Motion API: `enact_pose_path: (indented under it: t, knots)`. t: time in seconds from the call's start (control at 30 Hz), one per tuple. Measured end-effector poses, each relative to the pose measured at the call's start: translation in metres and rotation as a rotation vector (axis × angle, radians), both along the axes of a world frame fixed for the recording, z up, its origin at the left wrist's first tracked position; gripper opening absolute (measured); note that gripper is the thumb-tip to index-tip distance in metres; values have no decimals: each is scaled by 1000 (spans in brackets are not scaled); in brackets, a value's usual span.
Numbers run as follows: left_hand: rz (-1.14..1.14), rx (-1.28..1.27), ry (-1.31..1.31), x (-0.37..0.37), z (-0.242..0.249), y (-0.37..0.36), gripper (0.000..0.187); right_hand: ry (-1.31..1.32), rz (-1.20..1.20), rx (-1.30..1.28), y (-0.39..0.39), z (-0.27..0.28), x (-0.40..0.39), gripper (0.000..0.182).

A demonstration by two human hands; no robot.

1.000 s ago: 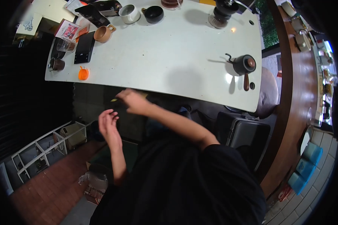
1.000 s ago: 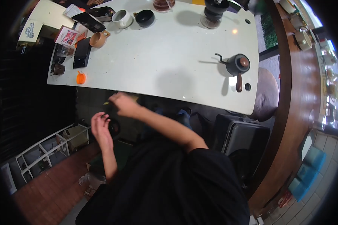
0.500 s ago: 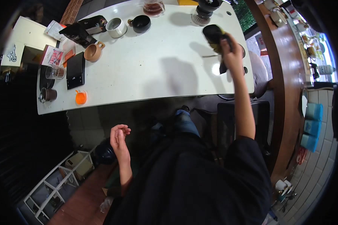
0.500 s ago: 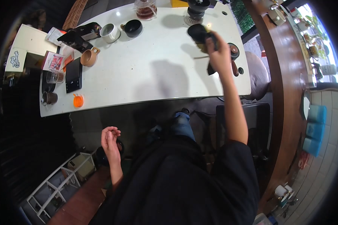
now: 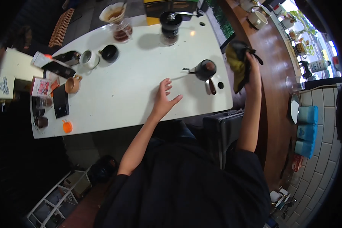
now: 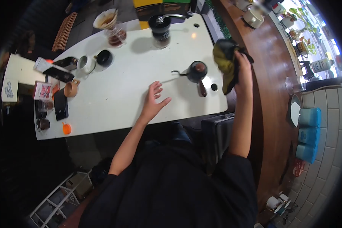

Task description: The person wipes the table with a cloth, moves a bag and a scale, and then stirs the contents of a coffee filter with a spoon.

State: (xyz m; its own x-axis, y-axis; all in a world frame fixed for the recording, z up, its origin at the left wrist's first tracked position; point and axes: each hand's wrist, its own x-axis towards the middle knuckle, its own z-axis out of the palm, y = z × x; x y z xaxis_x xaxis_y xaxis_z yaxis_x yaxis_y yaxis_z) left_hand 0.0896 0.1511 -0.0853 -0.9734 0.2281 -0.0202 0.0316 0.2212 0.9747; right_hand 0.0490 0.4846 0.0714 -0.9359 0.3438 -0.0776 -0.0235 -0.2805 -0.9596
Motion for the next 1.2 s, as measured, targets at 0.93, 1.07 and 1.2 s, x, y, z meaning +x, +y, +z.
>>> enact_pose_path:
  t: [0.93, 1.07, 1.2]
  knots:
    - [34, -113, -50, -78, 2, 137, 55, -638, 388, 258, 17, -88, 44, 59]
    - [75, -38, 29, -71, -3, 92, 67, -627, 331, 576, 23, -72, 56, 54]
    - [344, -173, 87, -120, 6, 20, 78, -552, 243, 799, 13, -30, 83, 40]
